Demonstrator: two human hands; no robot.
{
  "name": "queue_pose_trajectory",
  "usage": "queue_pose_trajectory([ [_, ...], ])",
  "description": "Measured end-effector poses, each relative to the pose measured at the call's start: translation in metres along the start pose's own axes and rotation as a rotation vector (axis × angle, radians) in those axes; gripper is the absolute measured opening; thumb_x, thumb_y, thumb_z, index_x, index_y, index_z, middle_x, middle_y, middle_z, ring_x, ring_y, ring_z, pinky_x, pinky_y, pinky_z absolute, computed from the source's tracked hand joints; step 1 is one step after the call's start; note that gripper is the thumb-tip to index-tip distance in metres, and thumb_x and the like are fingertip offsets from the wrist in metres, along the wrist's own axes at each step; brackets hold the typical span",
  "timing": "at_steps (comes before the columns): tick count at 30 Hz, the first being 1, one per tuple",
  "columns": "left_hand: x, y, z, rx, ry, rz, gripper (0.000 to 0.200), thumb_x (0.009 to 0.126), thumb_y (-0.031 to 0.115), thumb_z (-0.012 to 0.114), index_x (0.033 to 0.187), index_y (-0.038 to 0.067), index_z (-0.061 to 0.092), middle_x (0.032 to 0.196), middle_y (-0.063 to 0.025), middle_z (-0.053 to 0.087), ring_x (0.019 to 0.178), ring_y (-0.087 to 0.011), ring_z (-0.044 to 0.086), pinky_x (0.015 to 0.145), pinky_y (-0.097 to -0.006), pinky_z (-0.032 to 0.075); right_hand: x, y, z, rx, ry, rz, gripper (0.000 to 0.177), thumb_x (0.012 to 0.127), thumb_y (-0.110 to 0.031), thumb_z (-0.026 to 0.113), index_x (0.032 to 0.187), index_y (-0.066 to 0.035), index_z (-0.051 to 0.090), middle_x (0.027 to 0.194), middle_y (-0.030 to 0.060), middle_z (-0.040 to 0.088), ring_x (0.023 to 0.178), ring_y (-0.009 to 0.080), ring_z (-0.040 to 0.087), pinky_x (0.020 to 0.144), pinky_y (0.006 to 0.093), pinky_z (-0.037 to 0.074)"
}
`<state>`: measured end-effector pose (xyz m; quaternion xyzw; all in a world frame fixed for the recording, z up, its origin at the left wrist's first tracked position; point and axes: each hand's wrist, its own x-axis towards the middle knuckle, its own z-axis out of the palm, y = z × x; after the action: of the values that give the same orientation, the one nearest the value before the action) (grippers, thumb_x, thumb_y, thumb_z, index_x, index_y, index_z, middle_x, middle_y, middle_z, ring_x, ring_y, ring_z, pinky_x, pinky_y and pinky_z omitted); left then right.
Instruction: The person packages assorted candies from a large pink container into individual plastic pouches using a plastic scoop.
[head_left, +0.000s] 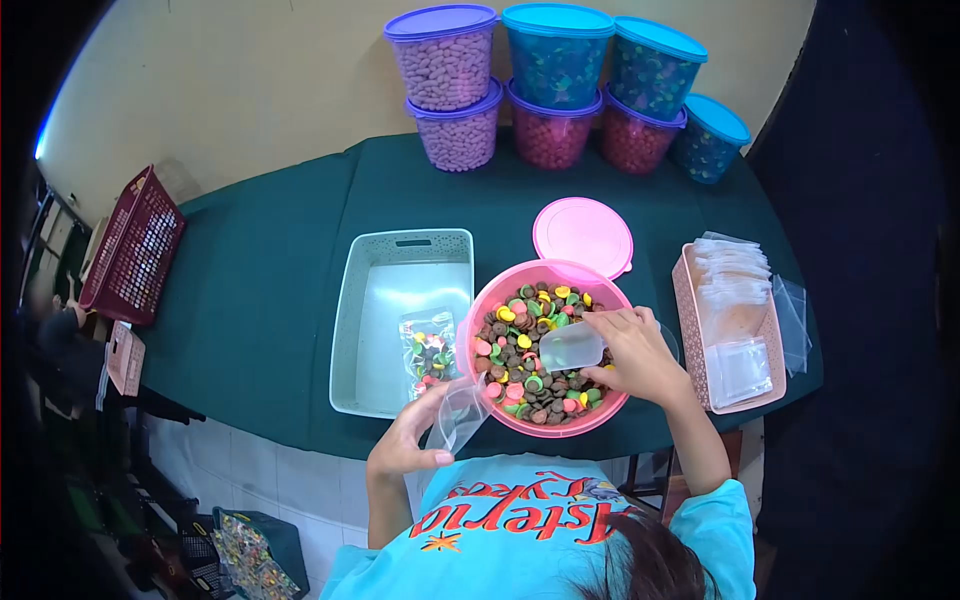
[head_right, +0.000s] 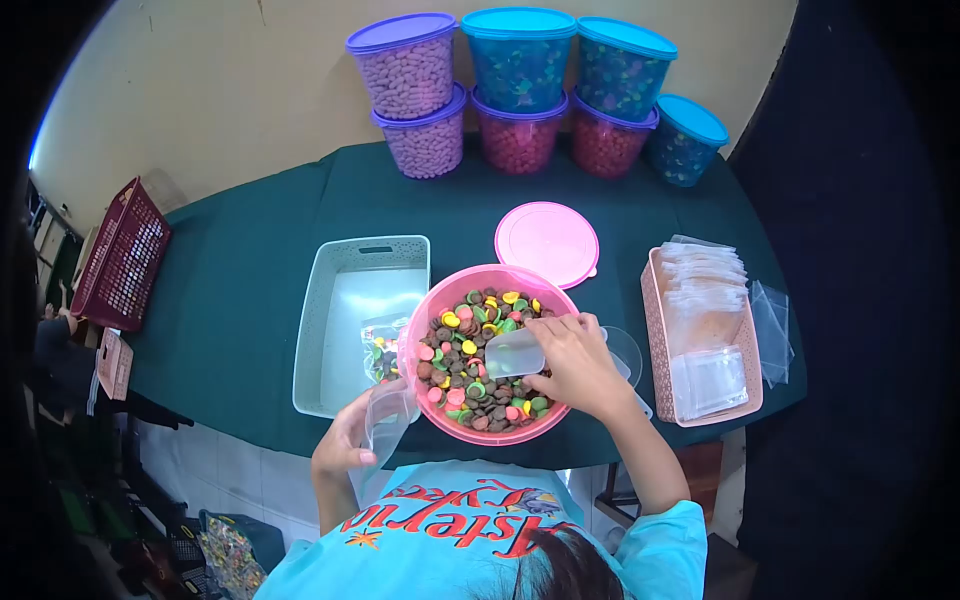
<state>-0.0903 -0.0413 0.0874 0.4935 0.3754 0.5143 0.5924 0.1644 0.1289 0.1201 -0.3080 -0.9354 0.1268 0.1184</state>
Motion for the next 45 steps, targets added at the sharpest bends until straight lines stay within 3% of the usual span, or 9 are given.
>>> queue_pose_trajectory([
  [7,-0.003,-0.001,0.016,0.128,0.132,0.000,0.090,0.060,0.031,0.069,0.131,-0.003,0.026,0.127,-0.0183,0.038,0.121,-0.0268,0.035,0.102,-0.0377,0.021,0.001,-0.005,-0.022,-0.070,0.075,-0.009,0.055,0.058,-0.017,0.069,0.108,-0.004,0.049,0.101,0.0112,0.055,0.094,0.0248,0.051,0.082,0.0359,0.033],
  [10,-0.004,-0.001,0.024,0.124,0.156,-0.005,0.090,0.060,0.032,0.069,0.131,-0.003,0.026,0.127,-0.0179,0.037,0.121,-0.0267,0.035,0.102,-0.0382,0.022,0.008,-0.014,-0.034,-0.576,0.222,0.021,0.034,0.058,-0.009,0.064,0.089,-0.003,0.053,0.081,0.0076,0.053,0.078,0.0208,0.052,0.074,0.0333,0.035],
  [18,-0.005,-0.006,0.024,0.145,0.170,-0.018,0.090,0.061,0.033,0.067,0.131,-0.003,0.024,0.128,-0.0170,0.036,0.122,-0.0273,0.034,0.102,-0.0388,0.022,0.035,-0.036,0.015,-1.130,0.124,0.054,0.023,0.071,-0.016,0.053,0.090,-0.002,0.057,0.083,0.0089,0.056,0.084,0.0209,0.053,0.079,0.0339,0.037],
  [20,-0.005,-0.007,0.024,0.138,0.168,-0.016,0.090,0.061,0.033,0.068,0.131,-0.003,0.024,0.128,-0.0168,0.036,0.122,-0.0273,0.034,0.102,-0.0389,0.021,0.038,-0.042,0.015,-1.168,-0.040,0.061,0.024,0.073,-0.017,0.052,0.091,-0.002,0.057,0.082,0.0092,0.055,0.085,0.0223,0.053,0.081,0.0340,0.037],
  [27,-0.009,-0.004,0.030,0.101,0.207,0.014,0.091,0.061,0.032,0.069,0.131,-0.003,0.024,0.129,-0.0166,0.035,0.122,-0.0271,0.033,0.102,-0.0388,0.021,0.042,-0.026,0.001,-0.963,-0.019,0.045,0.024,0.069,-0.014,0.057,0.089,-0.002,0.055,0.085,0.0092,0.055,0.086,0.0212,0.053,0.082,0.0329,0.036],
  [30,-0.013,-0.008,0.025,0.108,0.210,0.002,0.091,0.061,0.032,0.069,0.131,-0.003,0.024,0.129,-0.0168,0.035,0.122,-0.0268,0.033,0.102,-0.0387,0.021,0.039,-0.020,-0.013,-0.760,-0.056,0.044,0.039,0.054,-0.013,0.069,0.088,-0.003,0.053,0.086,0.0093,0.054,0.085,0.0201,0.053,0.080,0.0308,0.036],
  [34,-0.014,-0.005,0.020,0.125,0.219,-0.013,0.091,0.061,0.033,0.069,0.132,-0.003,0.023,0.129,-0.0171,0.034,0.122,-0.0268,0.034,0.102,-0.0384,0.021,0.035,-0.013,-0.018,-0.597,-0.012,0.041,0.043,0.051,-0.009,0.070,0.090,-0.001,0.052,0.085,0.0100,0.054,0.085,0.0206,0.054,0.075,0.0310,0.037],
  [42,-0.010,-0.004,0.014,0.104,0.338,0.002,0.097,0.056,0.047,0.070,0.128,-0.003,0.029,0.123,-0.0201,0.042,0.117,-0.0282,0.040,0.099,-0.0403,0.026,0.032,0.005,-0.001,-0.288,0.166,0.015,0.050,0.054,-0.005,0.065,0.102,-0.003,0.051,0.091,0.0098,0.055,0.084,0.0239,0.053,0.075,0.0347,0.034],
  [45,-0.006,-0.004,0.009,0.074,0.349,0.004,0.097,0.056,0.048,0.070,0.128,-0.003,0.030,0.121,-0.0207,0.044,0.114,-0.0287,0.043,0.099,-0.0407,0.028,0.039,0.003,0.006,-0.123,0.210,-0.062,0.041,0.059,0.000,0.060,0.099,-0.002,0.051,0.094,0.0098,0.056,0.087,0.0225,0.055,0.077,0.0368,0.036],
])
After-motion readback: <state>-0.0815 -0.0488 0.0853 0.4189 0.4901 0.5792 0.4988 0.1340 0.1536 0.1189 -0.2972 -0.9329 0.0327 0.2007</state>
